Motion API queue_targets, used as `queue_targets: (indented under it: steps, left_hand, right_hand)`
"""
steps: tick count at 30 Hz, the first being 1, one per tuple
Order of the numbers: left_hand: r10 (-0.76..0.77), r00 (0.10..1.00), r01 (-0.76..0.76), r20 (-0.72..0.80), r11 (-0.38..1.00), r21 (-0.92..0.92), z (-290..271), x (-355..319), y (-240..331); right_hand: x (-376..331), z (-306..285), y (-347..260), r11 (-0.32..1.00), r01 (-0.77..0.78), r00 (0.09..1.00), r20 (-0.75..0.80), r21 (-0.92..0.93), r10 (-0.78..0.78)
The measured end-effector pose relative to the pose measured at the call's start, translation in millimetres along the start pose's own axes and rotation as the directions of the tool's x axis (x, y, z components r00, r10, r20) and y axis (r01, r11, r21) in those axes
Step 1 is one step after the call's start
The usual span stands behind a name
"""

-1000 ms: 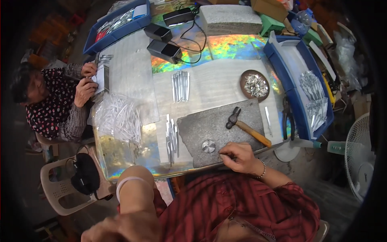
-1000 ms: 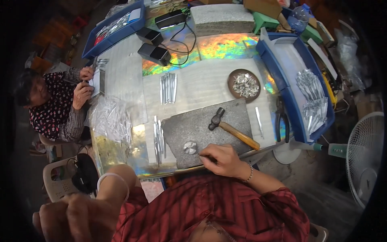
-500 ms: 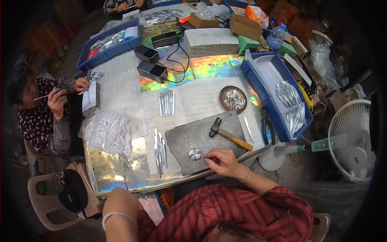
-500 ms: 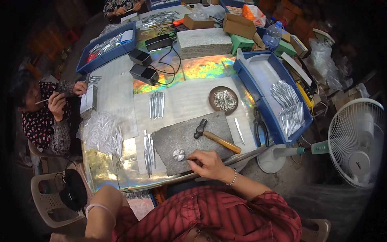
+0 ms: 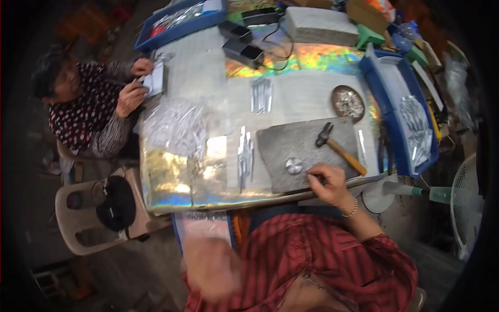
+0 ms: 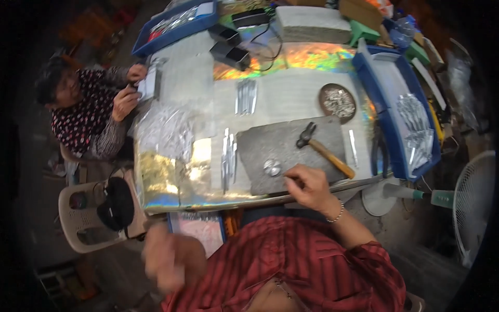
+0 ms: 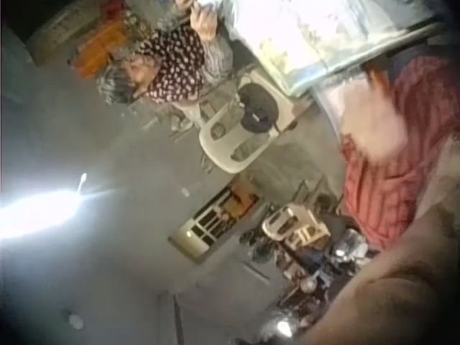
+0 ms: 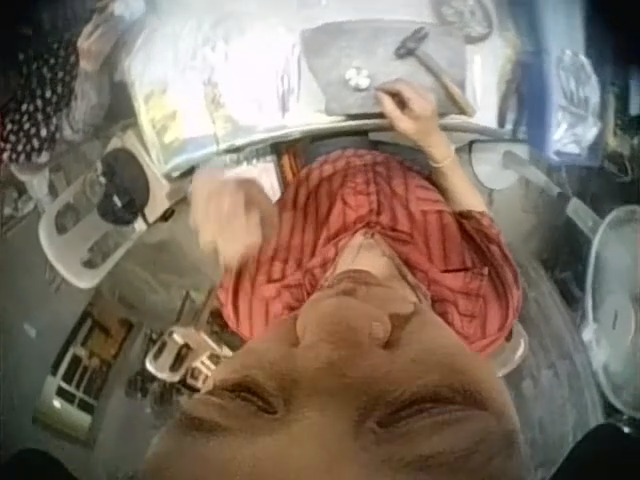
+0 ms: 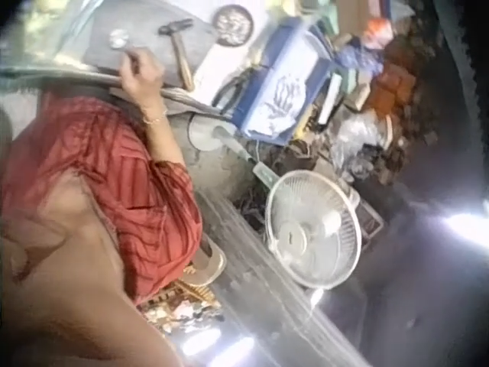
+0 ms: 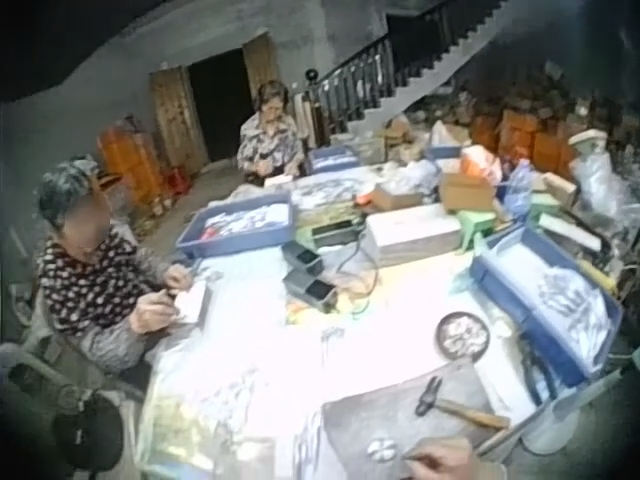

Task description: Assembling small metal pins by hammering a metal rod into a base on a workshop table.

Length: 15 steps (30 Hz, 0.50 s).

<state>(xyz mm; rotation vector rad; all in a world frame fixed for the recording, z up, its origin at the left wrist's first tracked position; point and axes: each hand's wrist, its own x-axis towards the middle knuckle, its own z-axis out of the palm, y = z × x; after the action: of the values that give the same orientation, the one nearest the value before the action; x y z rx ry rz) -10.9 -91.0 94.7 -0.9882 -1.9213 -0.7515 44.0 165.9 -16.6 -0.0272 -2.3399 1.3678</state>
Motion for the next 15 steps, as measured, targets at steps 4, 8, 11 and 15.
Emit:
queue_targets:
  steps: [4,8,11,15]
  left_hand:
    - [-0.578,0.684,0.722,0.445,0.625,-0.298,65.1,-42.7,-39.9]
    - [-0.660,0.459,0.868,0.595,0.475,-0.144,95.6,-76.2,-63.9]
    - [-0.619,0.480,0.769,0.622,0.638,0.041,110.0,-80.7,-65.0]
    - [-0.595,0.529,0.675,0.606,0.727,0.124,121.2,-79.6,-68.1]
  right_hand:
    - [2.0,2.8,1.2,1.000,0.005,1.000,0.021,0.014,-0.006]
    - [5.6,4.8,-1.7,1.000,0.028,0.999,0.037,0.006,-0.029]
    - [6.2,5.0,-1.9,0.999,0.047,0.998,0.035,0.008,-0.048]
    - [7.3,4.3,-0.1,0.995,0.096,0.995,0.041,-0.014,-0.095]
